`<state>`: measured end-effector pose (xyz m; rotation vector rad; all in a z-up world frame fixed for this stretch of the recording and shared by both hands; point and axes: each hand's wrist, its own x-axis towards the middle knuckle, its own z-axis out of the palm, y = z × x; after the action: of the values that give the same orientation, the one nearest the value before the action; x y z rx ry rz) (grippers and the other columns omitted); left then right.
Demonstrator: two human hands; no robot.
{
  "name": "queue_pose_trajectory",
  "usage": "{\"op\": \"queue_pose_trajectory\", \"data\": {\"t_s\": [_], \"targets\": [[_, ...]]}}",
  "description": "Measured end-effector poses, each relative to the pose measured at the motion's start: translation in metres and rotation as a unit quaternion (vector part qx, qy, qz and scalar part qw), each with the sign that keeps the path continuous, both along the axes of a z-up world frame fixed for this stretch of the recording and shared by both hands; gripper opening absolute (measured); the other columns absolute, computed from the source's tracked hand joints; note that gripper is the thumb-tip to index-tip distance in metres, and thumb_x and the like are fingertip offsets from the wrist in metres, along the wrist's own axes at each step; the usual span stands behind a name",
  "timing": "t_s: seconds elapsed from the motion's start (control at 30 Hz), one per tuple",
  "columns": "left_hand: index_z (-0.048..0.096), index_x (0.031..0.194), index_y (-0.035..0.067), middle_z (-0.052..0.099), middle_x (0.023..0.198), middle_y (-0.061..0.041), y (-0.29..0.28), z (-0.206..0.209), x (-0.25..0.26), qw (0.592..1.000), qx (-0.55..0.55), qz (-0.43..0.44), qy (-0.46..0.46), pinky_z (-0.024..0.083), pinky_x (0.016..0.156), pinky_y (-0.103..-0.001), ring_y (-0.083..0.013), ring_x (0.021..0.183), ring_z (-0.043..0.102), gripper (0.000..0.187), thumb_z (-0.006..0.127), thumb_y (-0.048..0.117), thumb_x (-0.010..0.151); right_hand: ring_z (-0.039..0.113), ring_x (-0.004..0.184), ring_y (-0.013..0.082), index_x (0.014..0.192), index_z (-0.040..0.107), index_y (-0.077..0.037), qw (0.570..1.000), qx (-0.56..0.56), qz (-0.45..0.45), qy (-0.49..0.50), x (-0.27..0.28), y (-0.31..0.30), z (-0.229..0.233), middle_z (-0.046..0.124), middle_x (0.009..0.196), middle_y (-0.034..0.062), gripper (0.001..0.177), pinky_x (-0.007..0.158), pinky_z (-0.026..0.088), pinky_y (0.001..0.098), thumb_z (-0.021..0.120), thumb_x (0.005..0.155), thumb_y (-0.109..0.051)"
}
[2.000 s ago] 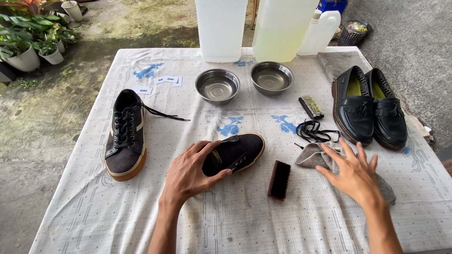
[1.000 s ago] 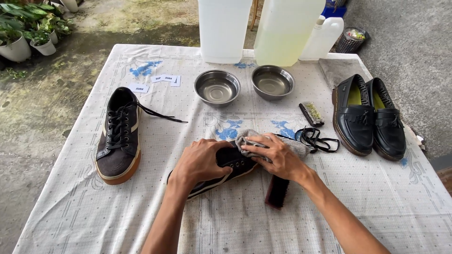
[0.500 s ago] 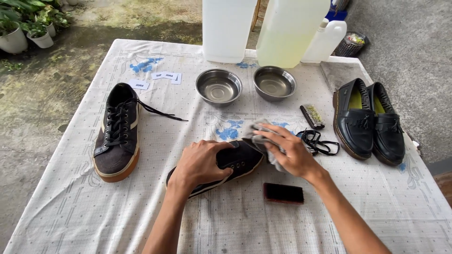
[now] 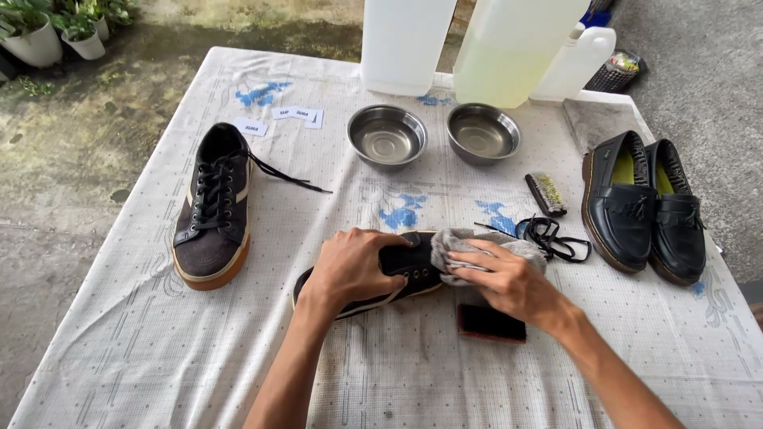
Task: The person cleans a black sneaker by first scrubbing the upper surface with a red brush and then wiping it with a gray cloth. The task is performed on a table covered with a white cloth, with other cleaning supplies and shoes visible nearby.
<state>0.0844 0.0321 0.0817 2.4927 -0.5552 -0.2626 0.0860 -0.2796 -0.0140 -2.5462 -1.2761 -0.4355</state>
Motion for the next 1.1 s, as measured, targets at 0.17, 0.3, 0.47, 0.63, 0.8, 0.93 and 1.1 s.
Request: {"op": "queue_pose_trajectory", "data": {"t_s": [0.17,0.3,0.47,0.63,0.8,0.93,1.1], "targets": [[0.072,0.125,0.018,0.076,0.106,-0.018,0.001,0.001,-0.003,1.000,0.003,-0.009,0.006,0.065,0.075,-0.048,-0.0397,0.089,0.075,0.058,0.077,0.037,0.070,0.068,0.114,0.0290,0.104,0.076,-0.017,0.996,0.042,-0.051,0.055,-0.008,-0.021,0.032,0.074,0.118,0.0045,0.019,0.095,0.058,0.0445,0.066,0.089,-0.013],[0.072,0.126,0.018,0.076,0.107,-0.018,0.000,0.001,-0.004,1.000,0.002,-0.009,0.007,0.065,0.076,-0.048,-0.0400,0.090,0.075,0.059,0.077,0.037,0.070,0.056,0.130,0.0344,0.123,0.070,-0.020,0.994,0.079,-0.071,-0.020,0.004,0.010,0.038,0.061,0.141,0.0060,0.034,0.102,0.052,0.0485,0.067,0.089,-0.013],[0.071,0.127,0.018,0.075,0.108,-0.017,-0.001,-0.003,-0.003,1.000,0.001,-0.007,0.003,0.064,0.076,-0.048,-0.0402,0.090,0.075,0.061,0.077,0.039,0.069,0.048,0.137,0.0348,0.133,0.061,-0.028,0.995,0.026,-0.076,0.055,-0.006,0.064,0.043,0.059,0.142,0.0008,0.037,0.103,0.048,0.0514,0.058,0.096,-0.023],[0.072,0.126,0.019,0.076,0.109,-0.017,-0.001,0.001,-0.005,1.000,0.002,-0.004,0.011,0.064,0.078,-0.048,-0.0401,0.092,0.075,0.061,0.077,0.039,0.069,0.054,0.131,0.0326,0.118,0.073,-0.024,0.997,0.021,-0.052,0.061,-0.013,0.014,0.023,0.072,0.125,-0.0003,0.027,0.102,0.050,0.0465,0.065,0.093,-0.022],[0.071,0.127,0.019,0.075,0.110,-0.016,-0.002,0.004,-0.005,1.000,0.011,-0.001,0.007,0.064,0.078,-0.048,-0.0393,0.093,0.075,0.061,0.078,0.039,0.070,0.065,0.119,0.0301,0.106,0.077,-0.019,0.992,0.053,-0.087,0.076,-0.012,-0.028,0.033,0.077,0.115,0.0044,0.023,0.099,0.056,0.0447,0.065,0.090,-0.009],[0.071,0.127,0.019,0.075,0.112,-0.015,-0.002,-0.001,-0.004,1.000,0.013,-0.002,0.004,0.064,0.079,-0.047,-0.0388,0.093,0.075,0.062,0.076,0.040,0.069,0.061,0.126,0.0239,0.124,0.072,-0.025,0.985,0.138,-0.105,0.003,-0.009,0.007,0.048,0.065,0.139,-0.0015,0.033,0.103,0.051,0.0395,0.065,0.092,-0.020],[0.072,0.126,0.020,0.076,0.112,-0.014,-0.002,-0.009,-0.003,1.000,0.006,0.000,-0.002,0.064,0.078,-0.047,-0.0385,0.092,0.075,0.063,0.077,0.042,0.068,0.046,0.138,0.0307,0.140,0.054,-0.028,0.987,-0.028,-0.124,0.096,0.000,0.068,0.048,0.048,0.154,0.0021,0.040,0.103,0.048,0.0532,0.042,0.102,-0.034]]}}
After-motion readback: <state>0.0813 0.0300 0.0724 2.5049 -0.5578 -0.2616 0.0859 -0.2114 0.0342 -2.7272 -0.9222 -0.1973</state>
